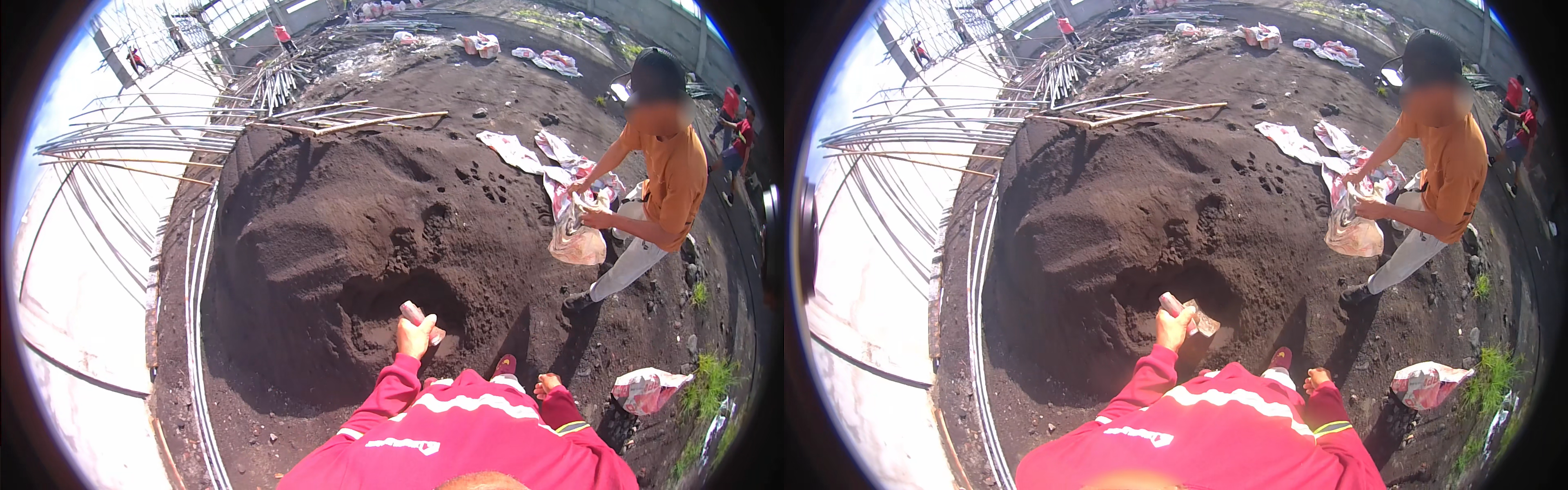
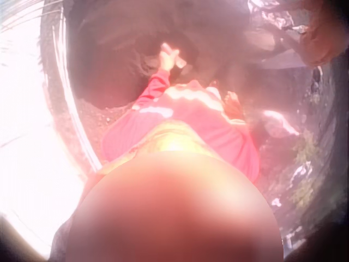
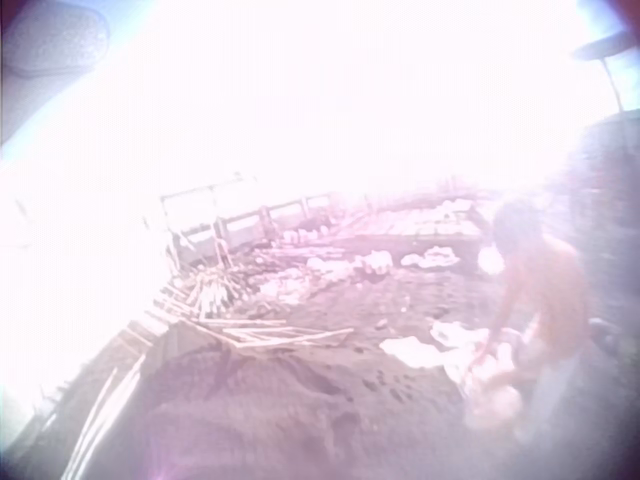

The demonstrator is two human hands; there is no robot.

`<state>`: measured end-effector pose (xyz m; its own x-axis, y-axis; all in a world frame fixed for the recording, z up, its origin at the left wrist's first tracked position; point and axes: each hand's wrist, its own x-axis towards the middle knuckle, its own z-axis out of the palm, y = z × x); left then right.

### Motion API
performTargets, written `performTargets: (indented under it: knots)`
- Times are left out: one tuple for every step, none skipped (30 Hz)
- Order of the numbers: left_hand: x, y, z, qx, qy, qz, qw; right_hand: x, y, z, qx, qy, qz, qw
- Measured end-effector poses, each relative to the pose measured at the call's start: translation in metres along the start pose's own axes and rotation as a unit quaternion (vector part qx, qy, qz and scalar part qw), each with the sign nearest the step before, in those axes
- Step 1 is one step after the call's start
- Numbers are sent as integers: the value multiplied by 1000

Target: The person uses a shovel to scoop dark soil from a pile and transfers it into a sack held open by another person. The process repeats multiple times as the sack is filled.

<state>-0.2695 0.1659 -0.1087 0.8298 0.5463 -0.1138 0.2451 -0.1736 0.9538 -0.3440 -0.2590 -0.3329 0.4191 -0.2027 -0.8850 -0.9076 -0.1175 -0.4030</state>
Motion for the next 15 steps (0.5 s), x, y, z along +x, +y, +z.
performTargets:
  knots:
    - [0,0,0,7,0,-3,1000,3,2,0,-11,4,-3,1000]
    - [-1,2,-1,6,1,-1,1000,5,4,0,-29,25,10,999]
    - [-3,5,-1,0,-1,-4,1000,9,5,0,-33,17,19,999]
    - [-5,10,-2,13,-2,0,1000,10,7,-1,-28,3,24,999]
    - [-8,15,-2,22,-7,-4,1000,12,7,-1,-29,1,26,999]
    - [-11,21,-2,43,-8,-25,999,13,8,-2,-36,12,33,999]
    - [-13,27,-1,33,-8,-6,999,13,8,-2,-33,2,29,999]
    - [-16,31,-1,35,-3,-5,999,13,8,-2,-36,5,31,999]
    - [-18,35,0,33,2,-2,999,13,7,-2,-47,21,34,998]
    - [-20,36,1,5,-5,-19,1000,14,6,-2,-35,8,31,999]
    - [-19,36,3,-25,-11,-35,999,15,5,-2,-30,7,30,999]
    - [-18,35,4,-72,-24,-26,997,17,4,-2,-37,21,45,998]
    - [-15,32,5,-20,-7,-33,999,21,3,-4,-23,-4,24,999]
    - [-10,29,7,15,2,-16,1000,25,2,-6,-21,-13,20,999]
    - [-7,24,9,50,11,-3,999,31,3,-10,-28,0,26,999]
